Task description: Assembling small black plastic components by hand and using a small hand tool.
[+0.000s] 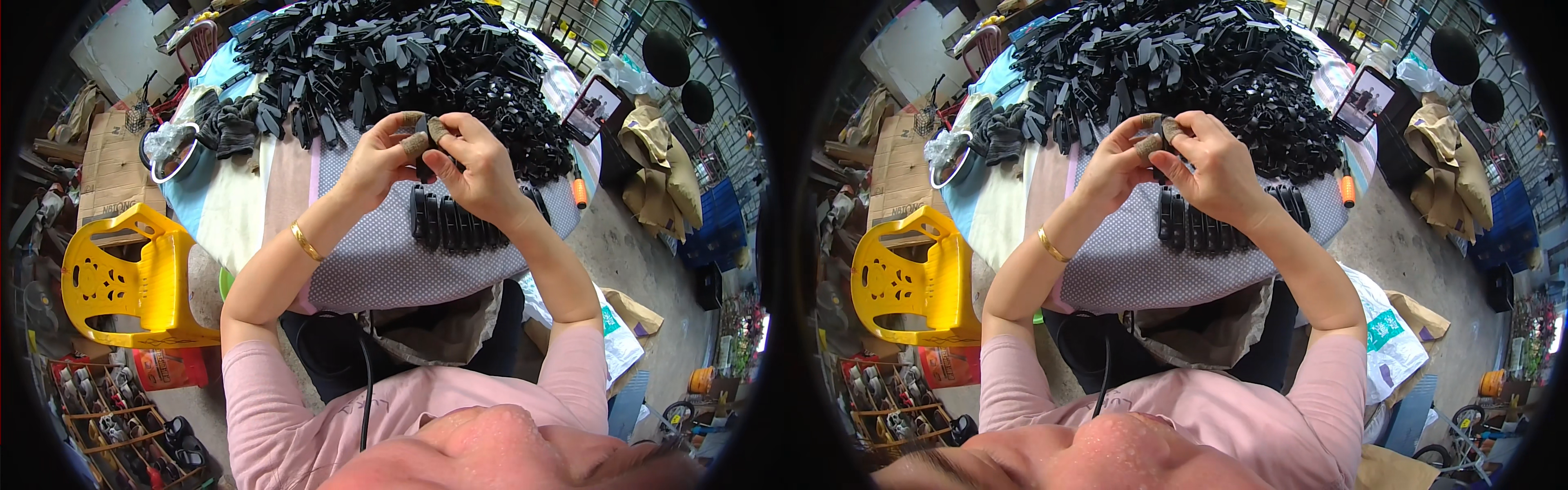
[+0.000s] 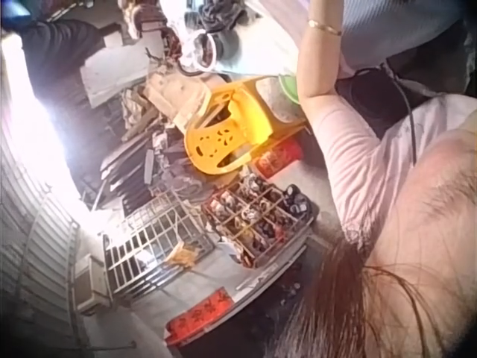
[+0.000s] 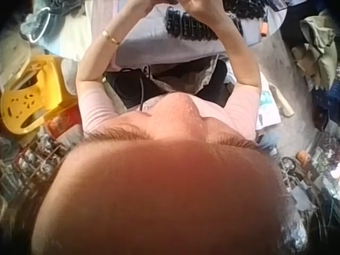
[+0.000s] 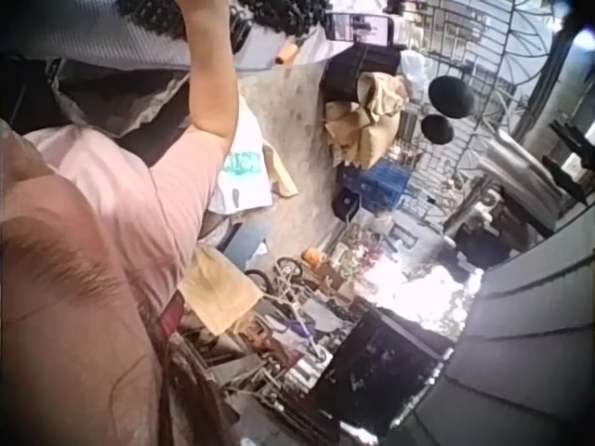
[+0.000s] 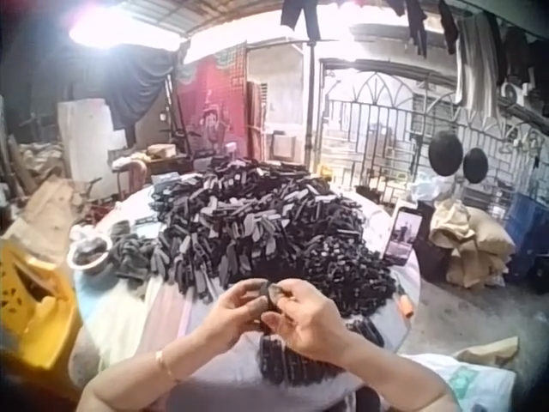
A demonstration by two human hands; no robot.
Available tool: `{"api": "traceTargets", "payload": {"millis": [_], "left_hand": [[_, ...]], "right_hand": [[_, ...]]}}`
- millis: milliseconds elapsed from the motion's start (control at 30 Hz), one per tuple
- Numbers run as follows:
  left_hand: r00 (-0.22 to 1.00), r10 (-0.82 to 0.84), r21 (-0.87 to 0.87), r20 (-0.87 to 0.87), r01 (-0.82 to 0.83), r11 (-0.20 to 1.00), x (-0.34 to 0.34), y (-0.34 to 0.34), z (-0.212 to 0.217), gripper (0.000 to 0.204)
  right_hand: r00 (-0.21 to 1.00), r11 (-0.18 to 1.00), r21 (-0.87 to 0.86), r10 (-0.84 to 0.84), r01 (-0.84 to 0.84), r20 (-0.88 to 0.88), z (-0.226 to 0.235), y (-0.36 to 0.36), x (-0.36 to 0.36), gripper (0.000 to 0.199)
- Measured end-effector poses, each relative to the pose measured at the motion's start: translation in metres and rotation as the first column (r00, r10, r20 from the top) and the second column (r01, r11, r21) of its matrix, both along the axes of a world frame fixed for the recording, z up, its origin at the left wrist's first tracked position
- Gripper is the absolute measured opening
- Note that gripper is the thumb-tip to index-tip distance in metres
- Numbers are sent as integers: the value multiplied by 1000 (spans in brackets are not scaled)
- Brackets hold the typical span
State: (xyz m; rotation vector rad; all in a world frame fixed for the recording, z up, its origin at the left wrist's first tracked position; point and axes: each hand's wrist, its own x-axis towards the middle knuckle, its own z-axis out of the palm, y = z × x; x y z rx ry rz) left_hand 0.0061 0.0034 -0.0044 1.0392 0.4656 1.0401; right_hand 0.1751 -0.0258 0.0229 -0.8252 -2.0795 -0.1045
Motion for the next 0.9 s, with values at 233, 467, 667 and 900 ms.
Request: {"api": "traceTargets", "payload": {"millis": [233, 467, 667, 900], "left_hand": [[921, -10, -80, -390, -23, 996, -15, -18, 11, 31], [532, 135, 154, -836, -9, 988, -27, -45, 1, 19], [465, 4, 44, -885, 74, 996, -25, -44, 10, 34], [387, -49, 49, -921, 240, 970, -23, -30, 13, 48]], "right_hand": [[996, 963, -265, 26, -48, -84, -3, -2, 9, 28], [952, 939, -305, -65, 161, 300, -31, 18, 37, 13], [789, 887, -271, -151, 374, 595, -35, 19, 27, 12], [798, 927, -223, -118, 302, 590, -29, 16, 26, 8]]}}
